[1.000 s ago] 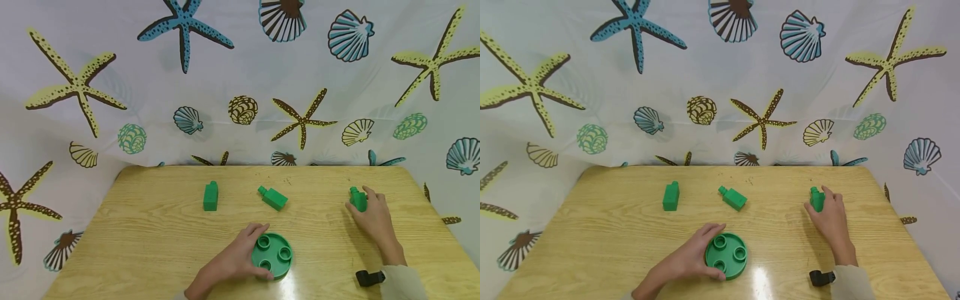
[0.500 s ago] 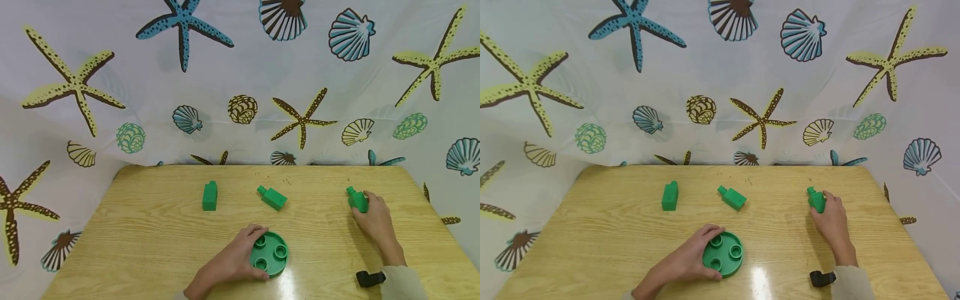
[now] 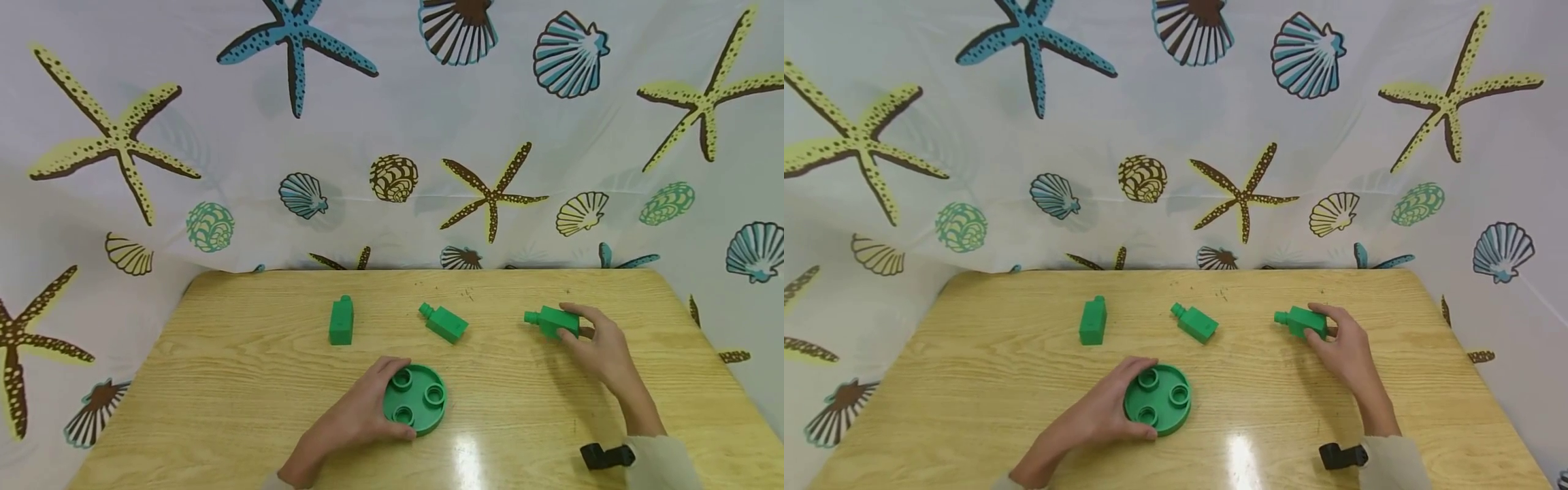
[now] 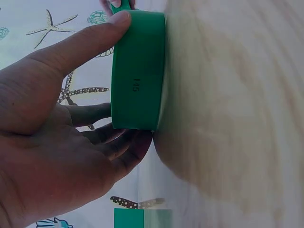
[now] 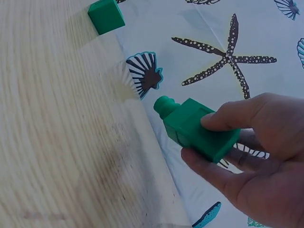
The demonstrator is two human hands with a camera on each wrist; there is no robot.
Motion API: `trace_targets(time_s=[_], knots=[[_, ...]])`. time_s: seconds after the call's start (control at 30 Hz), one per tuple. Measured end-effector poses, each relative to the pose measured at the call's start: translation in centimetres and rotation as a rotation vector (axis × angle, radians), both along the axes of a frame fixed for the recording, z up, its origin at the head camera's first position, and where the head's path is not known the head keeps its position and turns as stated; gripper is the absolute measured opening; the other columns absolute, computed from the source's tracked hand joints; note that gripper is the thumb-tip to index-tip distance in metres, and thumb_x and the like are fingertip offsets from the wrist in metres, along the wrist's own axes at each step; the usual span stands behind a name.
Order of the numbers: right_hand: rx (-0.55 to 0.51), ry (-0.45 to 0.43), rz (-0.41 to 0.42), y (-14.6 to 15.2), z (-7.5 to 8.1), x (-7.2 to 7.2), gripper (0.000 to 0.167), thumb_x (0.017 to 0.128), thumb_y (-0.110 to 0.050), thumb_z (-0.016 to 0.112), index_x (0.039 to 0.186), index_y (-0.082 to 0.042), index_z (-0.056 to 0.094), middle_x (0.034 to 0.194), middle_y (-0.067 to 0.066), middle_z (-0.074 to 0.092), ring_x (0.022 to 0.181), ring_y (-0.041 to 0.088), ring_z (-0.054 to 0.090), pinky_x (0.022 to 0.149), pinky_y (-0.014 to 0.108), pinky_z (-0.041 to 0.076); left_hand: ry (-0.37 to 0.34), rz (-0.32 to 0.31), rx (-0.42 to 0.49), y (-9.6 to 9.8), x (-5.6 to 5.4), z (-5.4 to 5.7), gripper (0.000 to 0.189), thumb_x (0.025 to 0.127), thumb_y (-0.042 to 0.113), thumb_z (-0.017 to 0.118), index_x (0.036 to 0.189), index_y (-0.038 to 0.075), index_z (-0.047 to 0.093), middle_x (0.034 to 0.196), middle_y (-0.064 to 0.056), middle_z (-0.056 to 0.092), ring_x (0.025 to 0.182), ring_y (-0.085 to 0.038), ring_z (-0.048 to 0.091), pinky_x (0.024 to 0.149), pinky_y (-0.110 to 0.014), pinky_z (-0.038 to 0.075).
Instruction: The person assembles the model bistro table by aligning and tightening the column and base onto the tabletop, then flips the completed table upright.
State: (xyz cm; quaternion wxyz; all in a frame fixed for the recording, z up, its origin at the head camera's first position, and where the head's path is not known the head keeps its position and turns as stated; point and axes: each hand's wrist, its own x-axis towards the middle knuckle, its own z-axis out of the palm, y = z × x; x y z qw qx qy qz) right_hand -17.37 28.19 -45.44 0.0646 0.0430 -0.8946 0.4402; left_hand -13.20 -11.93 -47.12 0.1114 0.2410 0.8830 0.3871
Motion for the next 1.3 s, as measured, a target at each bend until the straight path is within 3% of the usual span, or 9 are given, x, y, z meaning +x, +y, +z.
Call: trace_targets(time_s=[0.13, 0.23, 0.33, 0.6, 0.83, 1.07, 1.17, 1.3], knots=[[-0.144, 0.033, 0.039, -0.7, 0.5, 0.1, 0.050, 0.098, -0.006, 0.071, 0.145, 0.002, 0.054, 0.145, 0.027, 0.050, 0.123, 0.038, 0.062, 0.082, 0.017, 0.056, 0.005, 0.026, 0.017, -0.3, -0.4, -0.2, 0.105, 0.069, 0.033, 0.097, 0.152, -0.001, 0.042, 0.144, -0.016, 0.047, 0.129, -0.034, 0.051, 0.107, -0.057, 0.044], [-0.209, 0.058, 0.084, -1.3, 0.6, 0.1, 0.048, 0.099, -0.009, 0.070, 0.143, 0.001, 0.054, 0.141, 0.025, 0.052, 0.112, 0.016, 0.067, 0.083, 0.020, 0.057, 0.010, 0.039, 0.035, -0.5, -0.6, -0.3, 0.105, 0.071, 0.034, 0.097, 0.152, -0.002, 0.041, 0.146, -0.018, 0.046, 0.132, -0.038, 0.049, 0.108, -0.058, 0.042], [-0.260, 0.068, 0.145, -1.8, 0.5, 0.0, 0.047, 0.101, -0.009, 0.067, 0.144, 0.000, 0.052, 0.136, 0.026, 0.053, 0.103, 0.003, 0.066, 0.084, 0.027, 0.060, 0.005, 0.058, 0.051, -0.8, -0.8, -0.4, 0.104, 0.072, 0.035, 0.096, 0.153, -0.003, 0.041, 0.148, -0.019, 0.045, 0.134, -0.039, 0.047, 0.110, -0.058, 0.041], [-0.614, -0.073, 0.312, -2.8, 0.6, -0.1, 0.050, 0.103, -0.001, 0.060, 0.150, -0.001, 0.043, 0.135, 0.026, 0.054, 0.111, 0.026, 0.071, 0.094, 0.039, 0.055, -0.004, 0.093, 0.062, -1.3, -1.2, -0.6, 0.102, 0.074, 0.035, 0.094, 0.153, -0.003, 0.041, 0.149, -0.019, 0.045, 0.136, -0.039, 0.046, 0.110, -0.059, 0.040], [-0.671, -0.184, 0.333, -4.4, 1.0, 0.1, 0.056, 0.103, -0.009, 0.063, 0.152, 0.003, 0.038, 0.132, 0.019, 0.063, 0.113, 0.027, 0.070, 0.098, 0.042, 0.053, -0.011, 0.079, 0.064, -1.2, -1.7, -0.6, 0.102, 0.075, 0.034, 0.094, 0.153, -0.003, 0.041, 0.150, -0.019, 0.045, 0.138, -0.039, 0.045, 0.111, -0.058, 0.039], [-0.831, -0.268, 0.416, -6.7, 1.4, 0.1, 0.052, 0.104, -0.005, 0.060, 0.151, 0.004, 0.039, 0.130, 0.021, 0.063, 0.113, 0.032, 0.070, 0.099, 0.044, 0.052, -0.020, 0.082, 0.053, -1.2, -2.0, -0.3, 0.102, 0.075, 0.033, 0.094, 0.154, -0.003, 0.040, 0.149, -0.019, 0.046, 0.137, -0.039, 0.046, 0.109, -0.058, 0.041], [-0.823, -0.252, 0.416, -7.4, 1.6, 0.3, 0.048, 0.105, -0.007, 0.060, 0.148, 0.005, 0.042, 0.129, 0.019, 0.062, 0.113, 0.029, 0.070, 0.099, 0.043, 0.053, -0.021, 0.076, 0.039, -1.0, -2.2, -0.1, 0.101, 0.075, 0.032, 0.094, 0.154, -0.002, 0.041, 0.148, -0.019, 0.047, 0.135, -0.039, 0.047, 0.108, -0.057, 0.042], [-0.645, -0.192, 0.338, -8.4, 1.5, 0.7, 0.048, 0.102, -0.014, 0.068, 0.145, -0.002, 0.049, 0.133, 0.019, 0.061, 0.113, 0.024, 0.069, 0.097, 0.038, 0.055, -0.007, 0.066, 0.036, -1.0, -2.3, -0.1, 0.101, 0.074, 0.030, 0.095, 0.153, -0.003, 0.042, 0.145, -0.020, 0.048, 0.131, -0.039, 0.049, 0.107, -0.057, 0.043]])
